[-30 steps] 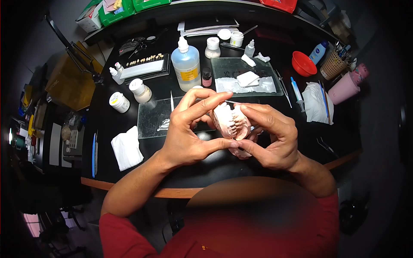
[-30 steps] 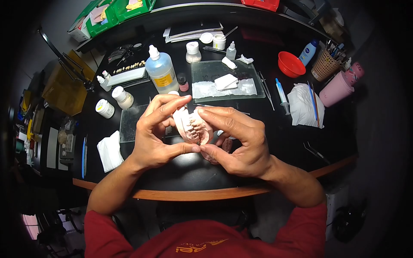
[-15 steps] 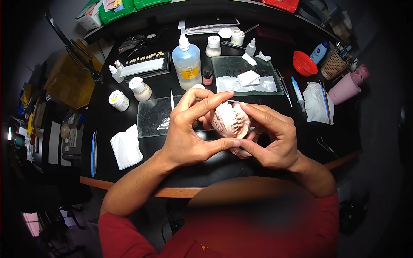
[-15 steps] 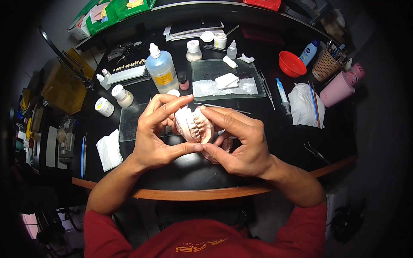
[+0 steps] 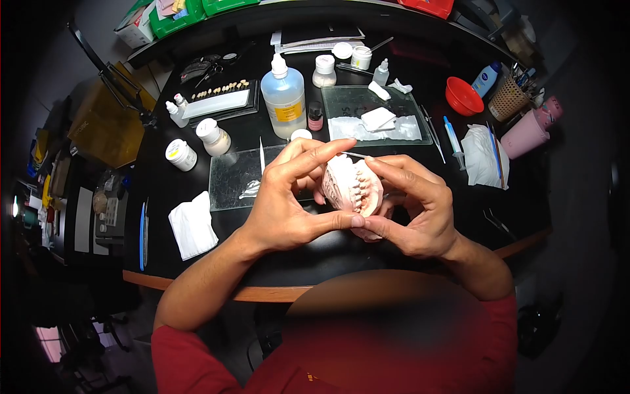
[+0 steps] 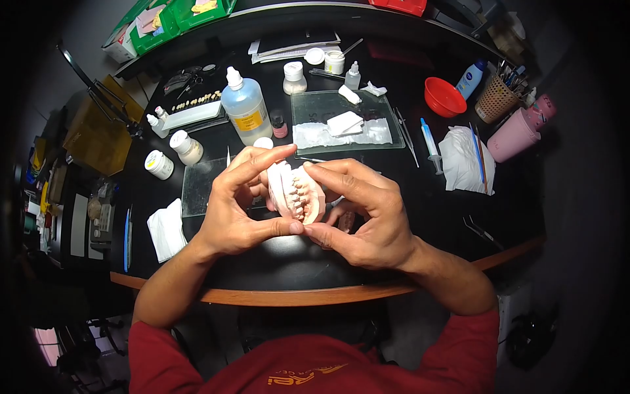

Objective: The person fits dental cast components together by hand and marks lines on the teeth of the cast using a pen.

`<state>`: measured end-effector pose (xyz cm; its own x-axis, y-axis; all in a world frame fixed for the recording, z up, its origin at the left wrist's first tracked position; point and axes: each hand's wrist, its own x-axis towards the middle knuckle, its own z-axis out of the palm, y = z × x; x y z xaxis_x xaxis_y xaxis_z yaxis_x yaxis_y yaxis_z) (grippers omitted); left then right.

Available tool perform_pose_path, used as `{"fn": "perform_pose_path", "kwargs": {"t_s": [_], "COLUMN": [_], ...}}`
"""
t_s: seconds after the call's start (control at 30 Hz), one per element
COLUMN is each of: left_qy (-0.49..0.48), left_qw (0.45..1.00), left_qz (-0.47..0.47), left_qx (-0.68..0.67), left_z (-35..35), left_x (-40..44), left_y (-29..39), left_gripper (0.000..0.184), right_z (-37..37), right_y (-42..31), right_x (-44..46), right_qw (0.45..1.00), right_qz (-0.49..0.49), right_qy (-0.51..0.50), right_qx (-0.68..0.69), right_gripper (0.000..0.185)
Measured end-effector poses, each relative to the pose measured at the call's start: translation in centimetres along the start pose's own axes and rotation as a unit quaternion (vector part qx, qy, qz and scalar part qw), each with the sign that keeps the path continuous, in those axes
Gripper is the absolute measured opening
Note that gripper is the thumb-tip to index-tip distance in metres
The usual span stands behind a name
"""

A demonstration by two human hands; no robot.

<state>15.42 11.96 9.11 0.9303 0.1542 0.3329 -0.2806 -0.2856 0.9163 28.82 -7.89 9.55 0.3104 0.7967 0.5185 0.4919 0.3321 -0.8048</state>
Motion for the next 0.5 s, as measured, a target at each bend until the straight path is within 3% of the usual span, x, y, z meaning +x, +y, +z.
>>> {"fn": "perform_pose_path", "kwargs": {"t_s": [0.23,0.33,0.5], "left_qy": [-0.041,-0.045,-0.046], "left_qw": [0.987,0.985,0.976], "left_qz": [-0.083,-0.068,-0.091], "left_qx": [-0.128,-0.151,-0.194], "left_z": [-0.1,0.07,0.27], "left_x": [0.13,0.15,0.17], "left_y": [-0.35,-0.64,-0.45], "left_gripper": [0.093,0.085,0.086], "right_z": [0.04,0.05,-0.02], "right_y": [0.22,0.16,0.07], "right_x": [-0.09,-0.2,-0.17], "right_qw": [0.996,0.993,0.994], "right_qz": [0.038,0.057,0.052], "right_qy": [-0.001,0.001,0.003], "right_qx": [0.081,0.102,0.092], "right_gripper": [0.067,0.067,0.067]}}
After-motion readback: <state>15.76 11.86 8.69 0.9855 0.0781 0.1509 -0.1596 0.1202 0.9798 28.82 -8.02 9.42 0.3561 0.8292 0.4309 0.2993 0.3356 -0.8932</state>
